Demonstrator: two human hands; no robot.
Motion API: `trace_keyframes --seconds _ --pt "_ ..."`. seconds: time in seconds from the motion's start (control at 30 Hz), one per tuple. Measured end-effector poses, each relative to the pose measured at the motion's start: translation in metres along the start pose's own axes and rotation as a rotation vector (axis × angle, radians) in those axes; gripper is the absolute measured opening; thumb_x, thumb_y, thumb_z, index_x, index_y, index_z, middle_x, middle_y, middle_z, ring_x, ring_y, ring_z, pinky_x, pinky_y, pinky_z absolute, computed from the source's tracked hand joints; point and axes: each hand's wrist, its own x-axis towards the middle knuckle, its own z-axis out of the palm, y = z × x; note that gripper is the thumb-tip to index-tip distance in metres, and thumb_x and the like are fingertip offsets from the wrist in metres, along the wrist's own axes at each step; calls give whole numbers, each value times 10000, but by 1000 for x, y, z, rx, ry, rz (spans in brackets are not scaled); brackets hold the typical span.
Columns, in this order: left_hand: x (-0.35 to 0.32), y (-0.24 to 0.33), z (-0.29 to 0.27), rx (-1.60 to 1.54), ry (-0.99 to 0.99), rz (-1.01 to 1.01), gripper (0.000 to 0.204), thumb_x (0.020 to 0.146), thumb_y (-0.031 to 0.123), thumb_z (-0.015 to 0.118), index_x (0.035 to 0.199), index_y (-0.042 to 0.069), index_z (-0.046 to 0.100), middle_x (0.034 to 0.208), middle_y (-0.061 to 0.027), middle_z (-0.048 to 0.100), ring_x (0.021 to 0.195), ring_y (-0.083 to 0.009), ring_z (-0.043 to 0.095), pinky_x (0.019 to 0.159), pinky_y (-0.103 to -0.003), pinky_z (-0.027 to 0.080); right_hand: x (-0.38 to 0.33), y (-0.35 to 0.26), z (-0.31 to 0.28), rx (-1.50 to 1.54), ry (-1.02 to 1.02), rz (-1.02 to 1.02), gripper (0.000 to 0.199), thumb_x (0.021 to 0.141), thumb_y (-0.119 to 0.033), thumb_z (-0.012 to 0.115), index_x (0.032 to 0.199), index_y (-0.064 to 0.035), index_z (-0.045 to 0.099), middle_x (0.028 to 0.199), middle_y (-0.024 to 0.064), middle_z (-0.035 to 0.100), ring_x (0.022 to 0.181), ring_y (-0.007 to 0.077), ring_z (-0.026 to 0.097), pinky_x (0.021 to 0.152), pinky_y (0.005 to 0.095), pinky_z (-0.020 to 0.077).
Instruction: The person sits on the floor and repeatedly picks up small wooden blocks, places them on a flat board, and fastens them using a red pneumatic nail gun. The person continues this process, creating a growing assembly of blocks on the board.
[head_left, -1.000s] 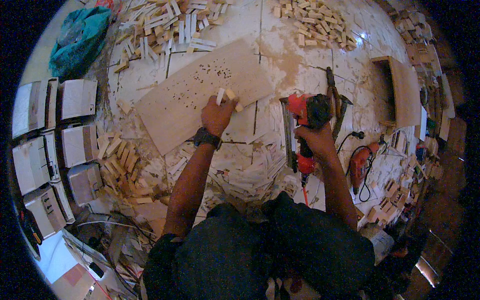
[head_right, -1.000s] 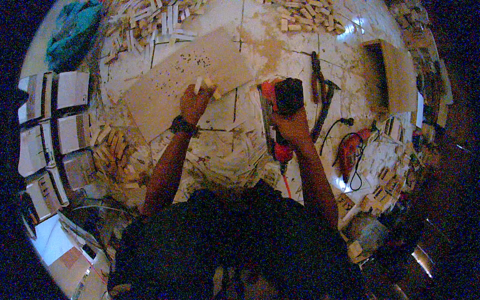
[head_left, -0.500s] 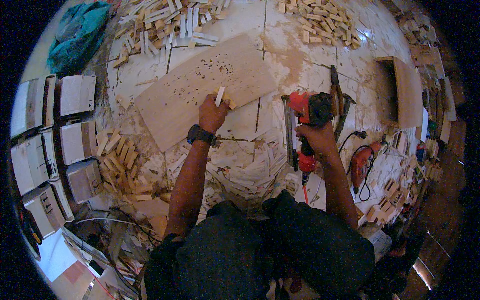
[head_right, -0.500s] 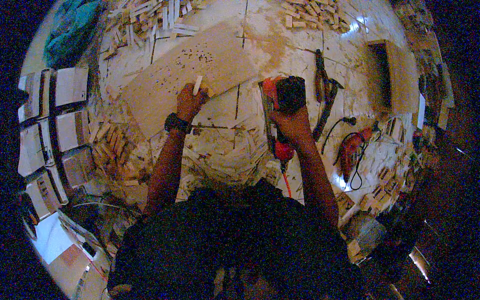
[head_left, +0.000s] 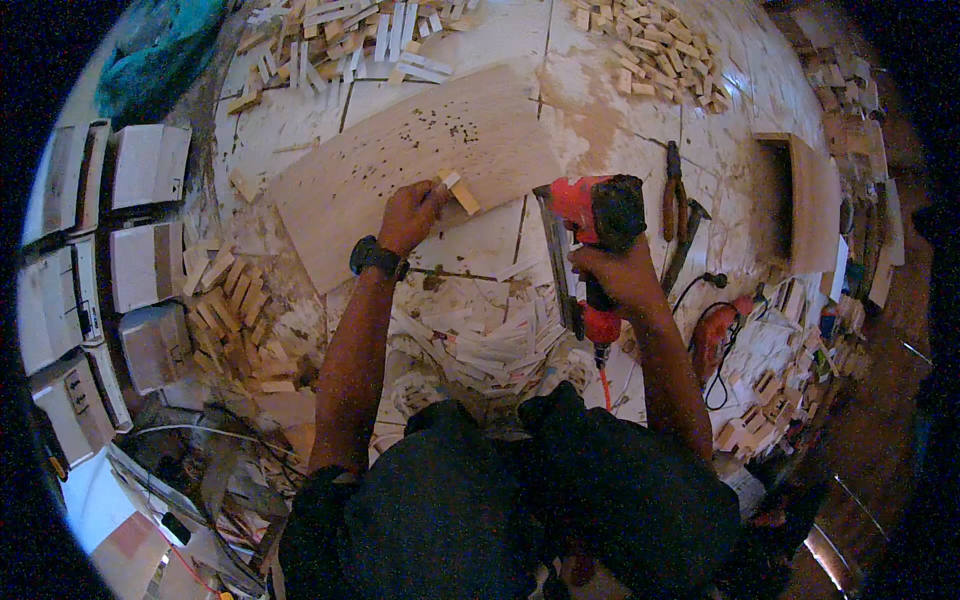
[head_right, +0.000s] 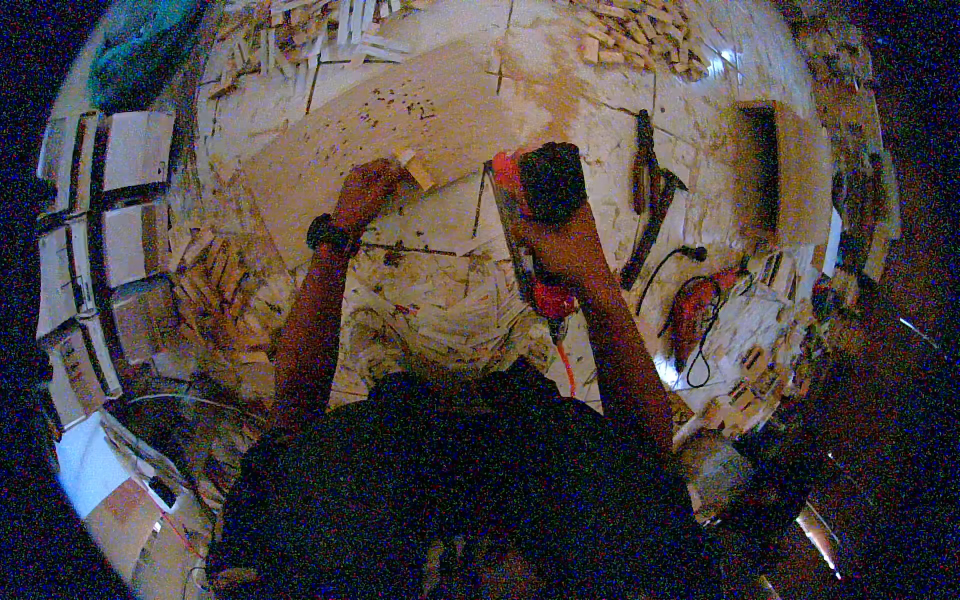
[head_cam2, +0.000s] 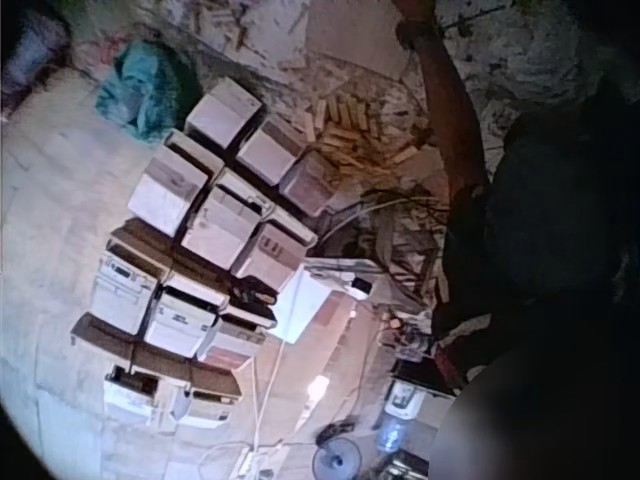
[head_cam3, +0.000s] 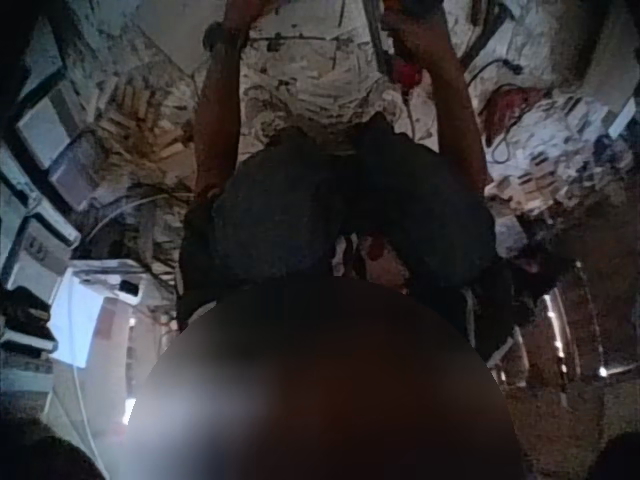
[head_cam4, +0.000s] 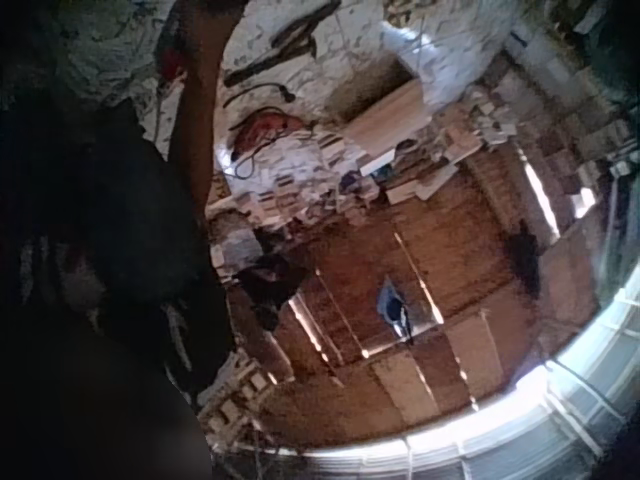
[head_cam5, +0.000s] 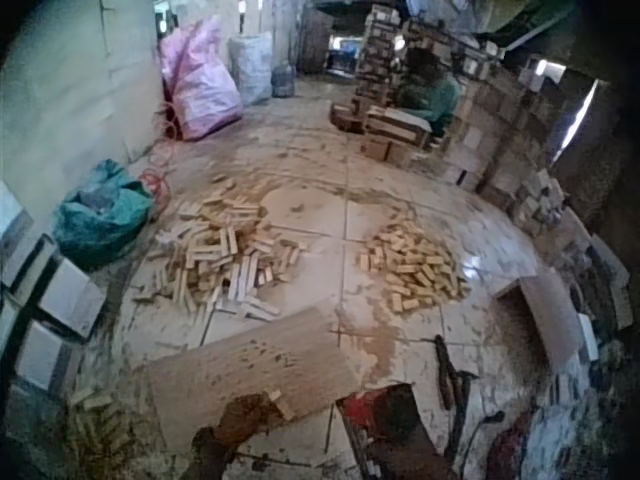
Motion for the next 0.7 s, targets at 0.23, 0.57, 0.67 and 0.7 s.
trace_keyframes --seconds 0.23,0.57,0.67,0.7 --pt "0 42 28 332 206 -313 467 743 461 639 813 -1 639 758 -198 654 687 -335 640 644 -421 503 9 -11 17 -87 -37 -101 386 658 5 671 1023 -36 554 774 26 573 630 145 572 560 289 487" --pt "-9 28 25 148 301 -183 326 773 320 646 804 -5 630 715 -173 641 672 -331 626 619 -417 485 8 -5 14 -48 8 19 366 668 -18 673 1020 -32 575 790 30 585 630 134 573 551 286 487" --pt "-10 27 29 87 314 -257 310 772 303 656 796 -4 621 708 -169 639 672 -323 625 623 -412 483 8 -3 12 -12 4 47 362 663 -17 672 1012 -35 574 778 26 581 622 131 570 547 284 487" --pt "-10 26 31 50 316 -303 305 769 296 663 794 -5 617 707 -167 638 671 -320 625 627 -412 483 7 -3 12 -20 -2 62 362 661 -14 670 1009 -36 573 780 25 581 623 132 571 547 283 487"
